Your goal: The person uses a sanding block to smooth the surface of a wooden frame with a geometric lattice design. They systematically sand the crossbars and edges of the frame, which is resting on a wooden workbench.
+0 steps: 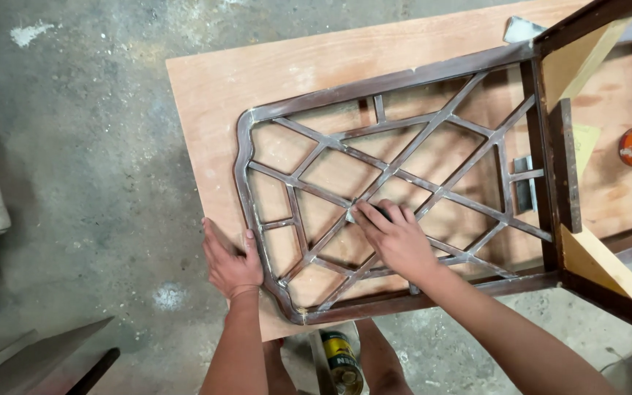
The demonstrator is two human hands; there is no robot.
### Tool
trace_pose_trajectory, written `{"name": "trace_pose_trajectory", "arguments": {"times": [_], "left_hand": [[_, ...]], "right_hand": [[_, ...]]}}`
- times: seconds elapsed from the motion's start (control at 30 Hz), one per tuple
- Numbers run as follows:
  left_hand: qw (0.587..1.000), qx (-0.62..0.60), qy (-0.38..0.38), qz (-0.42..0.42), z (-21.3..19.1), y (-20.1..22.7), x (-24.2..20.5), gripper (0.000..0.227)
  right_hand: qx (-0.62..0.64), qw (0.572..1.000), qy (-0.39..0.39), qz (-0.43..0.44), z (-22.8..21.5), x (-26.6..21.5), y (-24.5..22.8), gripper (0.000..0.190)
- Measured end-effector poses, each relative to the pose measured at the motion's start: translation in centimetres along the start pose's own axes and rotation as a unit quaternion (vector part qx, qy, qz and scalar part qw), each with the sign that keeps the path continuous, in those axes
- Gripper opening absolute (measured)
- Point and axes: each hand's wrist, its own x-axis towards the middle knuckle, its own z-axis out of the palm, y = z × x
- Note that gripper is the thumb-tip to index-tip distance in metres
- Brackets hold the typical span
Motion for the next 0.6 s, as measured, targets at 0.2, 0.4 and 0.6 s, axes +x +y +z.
{"name": "trace_pose_trajectory", "arguments": {"times": [0.2,0.4,0.6], "left_hand": [[0.999,-0.003,-0.037,-0.024,-1.1,1.1,0.0,0.089],[0.999,-0.006,-0.033,-0.027,-0.8,1.0,0.0,0.09],[0.998,-0.002,-0.049,-0.034,-1.2,1.2,0.2,0.089]], "right_hand": [[0.045,0.997,0.025,0.066,0.8,1.9,-2.4,0.03],[0.134,0.981,0.034,0.138,-2.1,1.5,-5.7,0.039],[0.093,0.978,0.026,0.185,-0.2,3.2,-7.1,0.037]]}}
